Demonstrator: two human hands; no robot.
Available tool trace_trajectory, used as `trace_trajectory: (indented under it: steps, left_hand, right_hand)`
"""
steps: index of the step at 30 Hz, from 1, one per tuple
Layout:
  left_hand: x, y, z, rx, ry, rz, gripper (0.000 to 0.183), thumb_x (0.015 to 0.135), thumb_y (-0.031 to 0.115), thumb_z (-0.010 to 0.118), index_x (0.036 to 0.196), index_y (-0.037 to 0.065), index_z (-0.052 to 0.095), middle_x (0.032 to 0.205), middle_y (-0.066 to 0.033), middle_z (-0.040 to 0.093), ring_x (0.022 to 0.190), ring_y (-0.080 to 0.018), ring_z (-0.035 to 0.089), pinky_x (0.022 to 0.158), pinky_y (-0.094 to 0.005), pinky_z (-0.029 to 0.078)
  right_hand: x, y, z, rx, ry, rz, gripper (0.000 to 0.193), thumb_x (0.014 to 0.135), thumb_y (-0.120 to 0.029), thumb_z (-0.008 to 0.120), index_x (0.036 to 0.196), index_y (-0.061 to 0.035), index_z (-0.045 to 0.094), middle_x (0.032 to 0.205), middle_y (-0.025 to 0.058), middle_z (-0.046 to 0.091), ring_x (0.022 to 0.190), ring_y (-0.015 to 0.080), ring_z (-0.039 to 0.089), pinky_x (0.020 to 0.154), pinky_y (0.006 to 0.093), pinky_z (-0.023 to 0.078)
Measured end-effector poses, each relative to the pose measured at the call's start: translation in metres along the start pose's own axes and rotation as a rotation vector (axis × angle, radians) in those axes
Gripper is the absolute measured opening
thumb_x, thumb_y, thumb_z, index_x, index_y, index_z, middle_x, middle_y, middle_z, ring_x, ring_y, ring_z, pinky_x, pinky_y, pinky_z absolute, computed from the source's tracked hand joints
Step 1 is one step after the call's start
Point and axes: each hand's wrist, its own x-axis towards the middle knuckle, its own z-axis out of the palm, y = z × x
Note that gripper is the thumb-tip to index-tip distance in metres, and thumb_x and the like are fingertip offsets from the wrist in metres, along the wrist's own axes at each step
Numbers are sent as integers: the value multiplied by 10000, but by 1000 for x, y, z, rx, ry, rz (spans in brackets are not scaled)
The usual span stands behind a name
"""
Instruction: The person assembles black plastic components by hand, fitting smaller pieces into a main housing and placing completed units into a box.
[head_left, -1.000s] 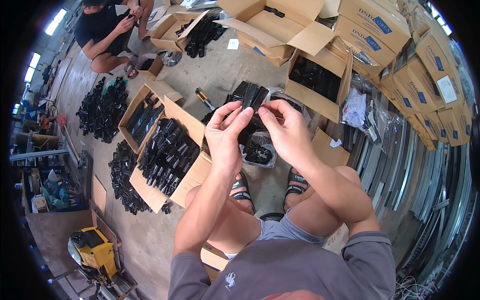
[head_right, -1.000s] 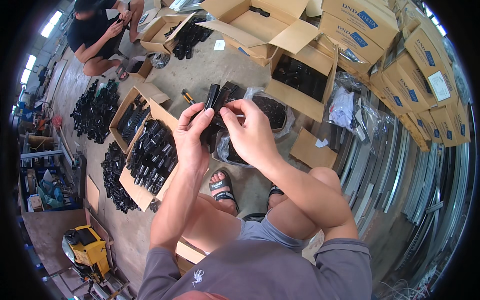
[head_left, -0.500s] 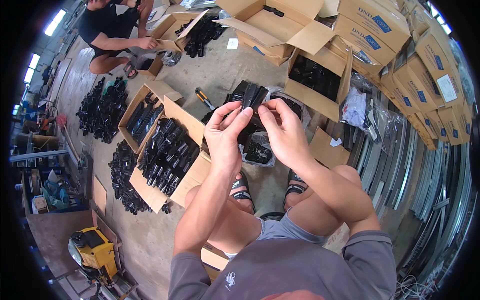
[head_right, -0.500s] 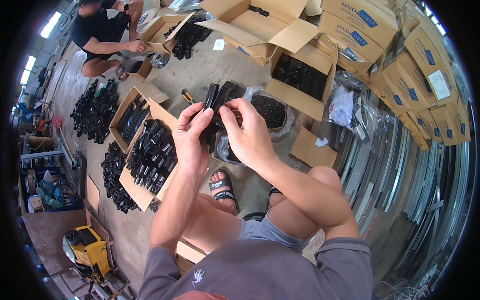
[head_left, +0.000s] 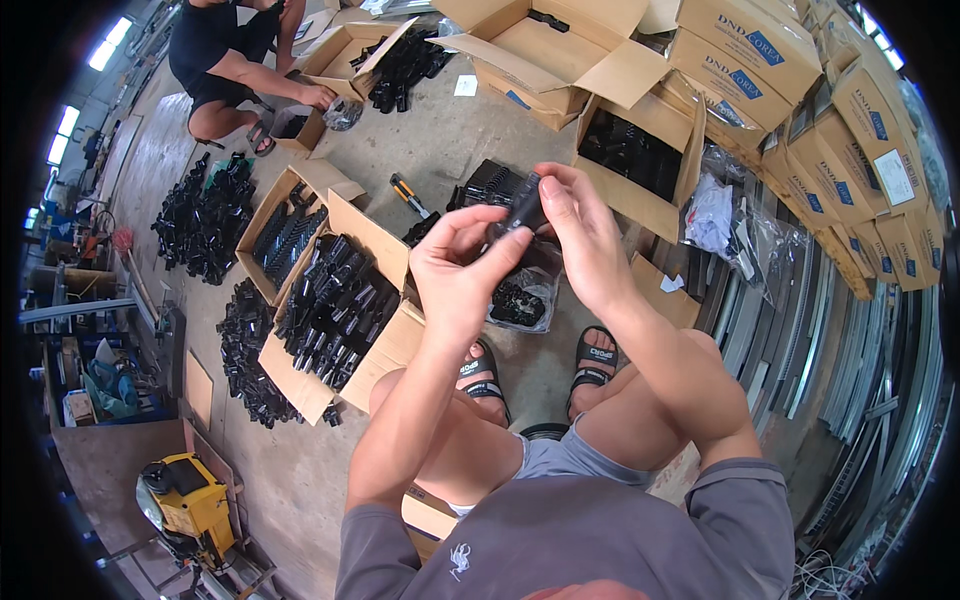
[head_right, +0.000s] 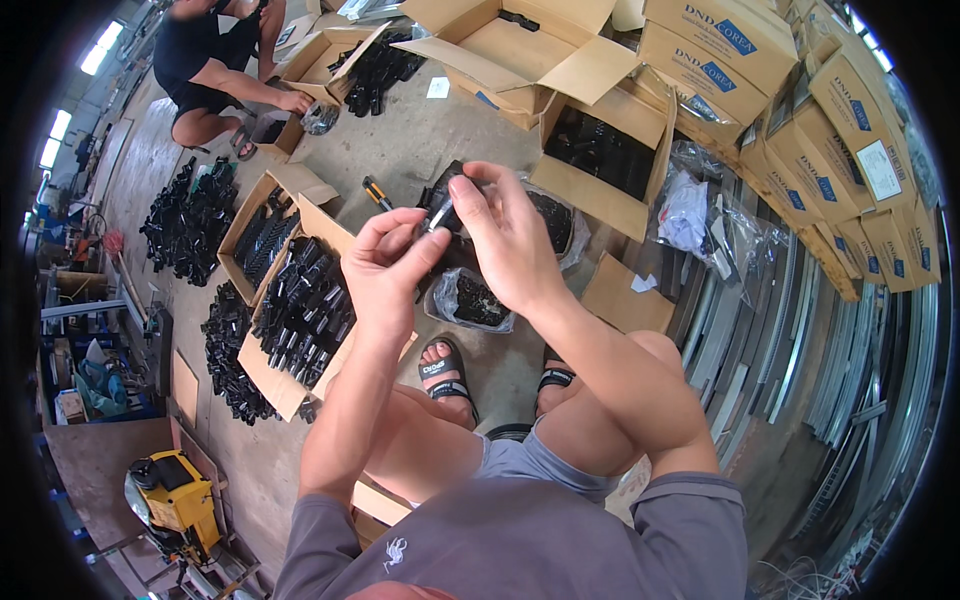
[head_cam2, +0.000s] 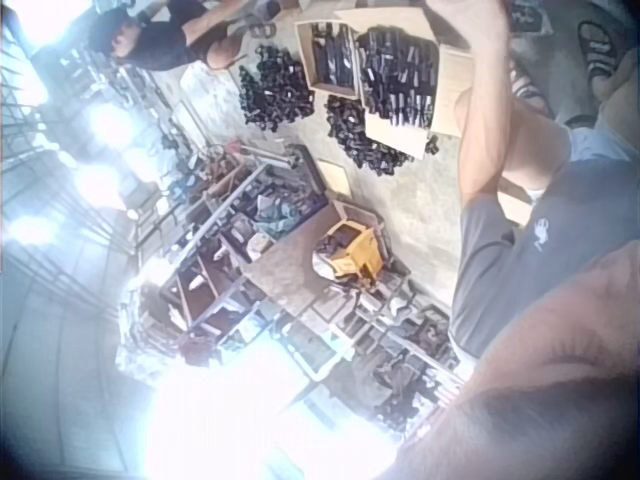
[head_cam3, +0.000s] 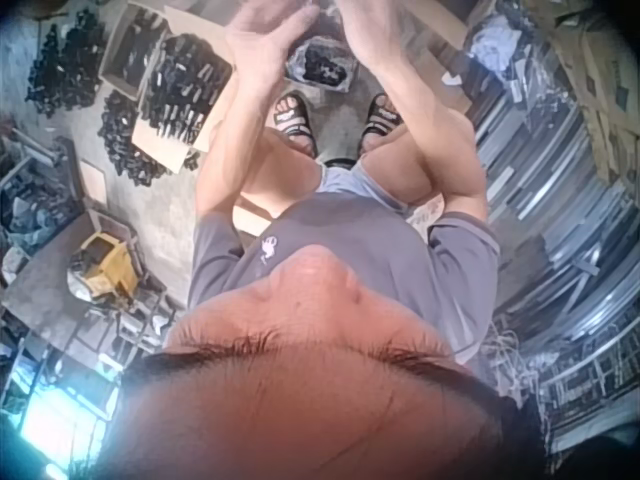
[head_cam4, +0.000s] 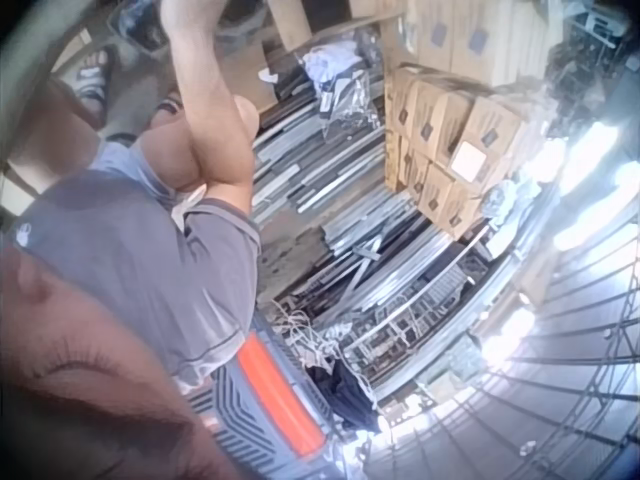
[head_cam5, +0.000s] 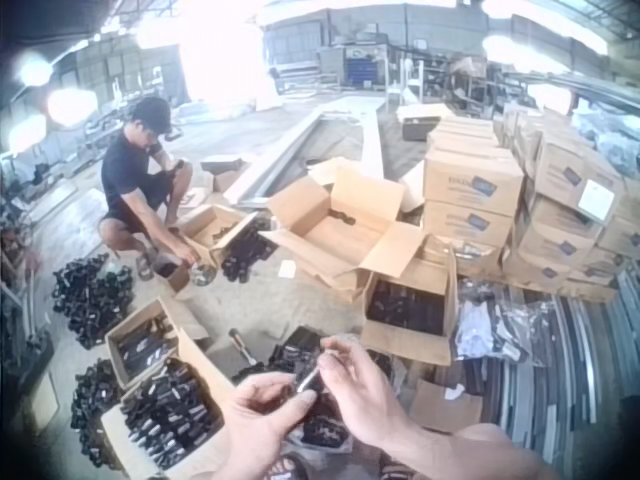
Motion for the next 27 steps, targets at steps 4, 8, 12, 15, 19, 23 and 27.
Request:
trace_trajectory:
  steps: [4,8,12,15,19,23,27]
  left_hand:
    - [-5,-7,0,17,-170,-90,274,776,-58,781,1022,-17,666,870,-51,710,775,-63,629,723,-215,505]
    - [-8,-6,6,-131,-193,-262,334,809,-3,772,1112,8,630,947,-69,719,825,-68,634,742,-234,513]
    - [-6,7,3,-58,-339,-485,509,858,268,760,1269,71,532,1138,-105,669,999,-170,651,877,-306,513]
    - [-7,13,-3,-70,-500,-590,551,851,258,771,1299,66,515,1154,-114,659,998,-195,655,889,-315,515]
    - [-9,11,-3,95,-402,-317,650,773,9,814,1334,31,487,1043,-71,679,911,-125,662,792,-250,541]
    - [-7,10,0,130,-293,-173,625,777,-45,785,1331,23,503,1030,-72,668,914,-122,657,800,-249,536]
    - [-9,6,0,243,-208,-23,453,843,-7,746,1259,-14,568,983,-50,670,857,-93,655,762,-225,534]
  right_hand:
    - [11,-15,-12,-638,-32,-503,339,945,-322,620,802,-15,633,632,134,612,572,314,602,572,379,455]
    - [9,-28,-20,-831,-24,-356,410,982,-305,547,709,-3,602,642,194,579,589,395,575,528,435,413]
    - [11,-34,-25,-773,105,-344,407,998,-267,518,707,7,598,607,179,575,563,360,590,527,412,425]
    - [17,-37,-34,-750,245,-369,418,1005,-268,515,701,8,597,576,152,568,532,298,592,525,393,429]
    - [20,-37,-44,-738,307,-381,425,1020,-248,490,692,6,584,571,125,551,511,240,540,534,362,425]
    - [17,-28,-44,-727,290,-425,409,1026,-244,477,719,6,583,595,127,548,533,216,539,545,359,423]
    - [17,-16,-43,-563,343,-384,424,1038,-264,465,728,0,582,578,86,540,506,160,515,514,330,409]
